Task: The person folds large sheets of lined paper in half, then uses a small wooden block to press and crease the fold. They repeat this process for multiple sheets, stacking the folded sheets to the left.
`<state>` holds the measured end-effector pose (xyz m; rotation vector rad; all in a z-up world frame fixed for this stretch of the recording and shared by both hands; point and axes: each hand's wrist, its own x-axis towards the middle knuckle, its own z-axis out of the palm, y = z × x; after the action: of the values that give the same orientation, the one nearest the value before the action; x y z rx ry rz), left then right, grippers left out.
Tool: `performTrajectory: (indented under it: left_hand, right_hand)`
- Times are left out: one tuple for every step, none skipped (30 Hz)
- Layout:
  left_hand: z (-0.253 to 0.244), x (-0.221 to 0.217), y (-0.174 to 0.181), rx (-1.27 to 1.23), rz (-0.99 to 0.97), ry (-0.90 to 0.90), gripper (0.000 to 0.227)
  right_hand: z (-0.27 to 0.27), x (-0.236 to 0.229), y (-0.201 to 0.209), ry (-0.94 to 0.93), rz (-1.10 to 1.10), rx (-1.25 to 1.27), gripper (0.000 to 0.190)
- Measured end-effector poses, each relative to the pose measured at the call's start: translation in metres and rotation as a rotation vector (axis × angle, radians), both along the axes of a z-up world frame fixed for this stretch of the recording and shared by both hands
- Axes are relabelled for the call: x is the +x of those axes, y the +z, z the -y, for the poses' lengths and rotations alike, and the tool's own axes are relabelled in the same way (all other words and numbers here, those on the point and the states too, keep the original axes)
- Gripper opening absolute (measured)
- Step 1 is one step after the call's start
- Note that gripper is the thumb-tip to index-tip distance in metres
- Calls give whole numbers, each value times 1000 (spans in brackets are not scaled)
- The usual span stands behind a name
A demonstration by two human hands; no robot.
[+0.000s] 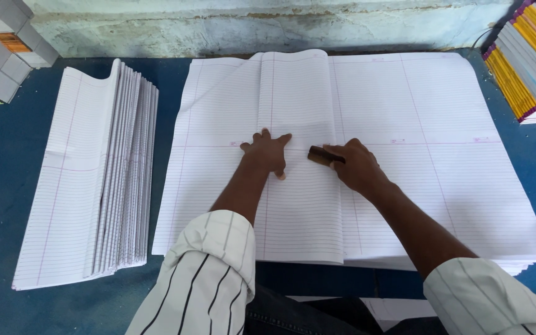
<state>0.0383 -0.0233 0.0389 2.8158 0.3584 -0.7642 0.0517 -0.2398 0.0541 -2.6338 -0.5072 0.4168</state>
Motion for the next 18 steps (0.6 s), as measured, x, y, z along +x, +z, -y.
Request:
performTrajectory:
  left_hand:
    - [1,0,0,10,-9,-5,115]
    - [1,1,1,16,-9,-8,116]
    - [2,2,1,22,-10,-11,116]
    - [3,2,0,28,-12,-13,117]
    - [4,3,0,38,-16,-15,117]
    - [5,4,0,49,-20,-17,117]
    - [6,4,0,59,-24,-20,117]
    - [6,5,0,58,-31,-16,117]
    - [6,6,0,56,-37,-14,117]
    - [7,7,0,53,-43,-11,118]
    - [7,7,0,49,-38,-14,117]
    - [7,7,0,45,-34,-16,117]
    - [6,6,0,44,-31,-17,116]
    - [5,5,1,46,-20,-19,115]
    - [6,4,0,46,-10,-22,114]
    - [6,3,0,47,-1,-25,113]
    - [7,3,-1,48,4,-24,113]
    - [7,2,-1,50,8,-23,112]
  right_hand:
    - [2,1,-5,3,15,16,46]
    - [3,2,-9,6,30,33,46]
    - [4,3,-13,9,43,48,46]
    - [5,3,-16,4,55,71,46]
    - [6,3,-19,-3,68,93,47]
    - [6,4,-21,-10,80,116,47]
    - [6,5,-21,-19,66,125,47]
    - [6,5,-22,-29,51,133,47]
    - [7,5,-21,-39,39,139,47]
    - [7,4,-21,-51,34,149,47]
    - [6,3,-20,-63,31,159,47]
    - [6,2,-18,-74,28,170,47]
    - [5,2,-16,-91,18,169,47]
    - [3,3,-14,-107,8,168,46]
    - [2,3,-14,-123,-4,164,46]
    - [1,4,-13,-125,-6,170,46]
    - [0,6,-13,-128,-7,174,46]
    - [0,8,-12,-131,-7,179,47]
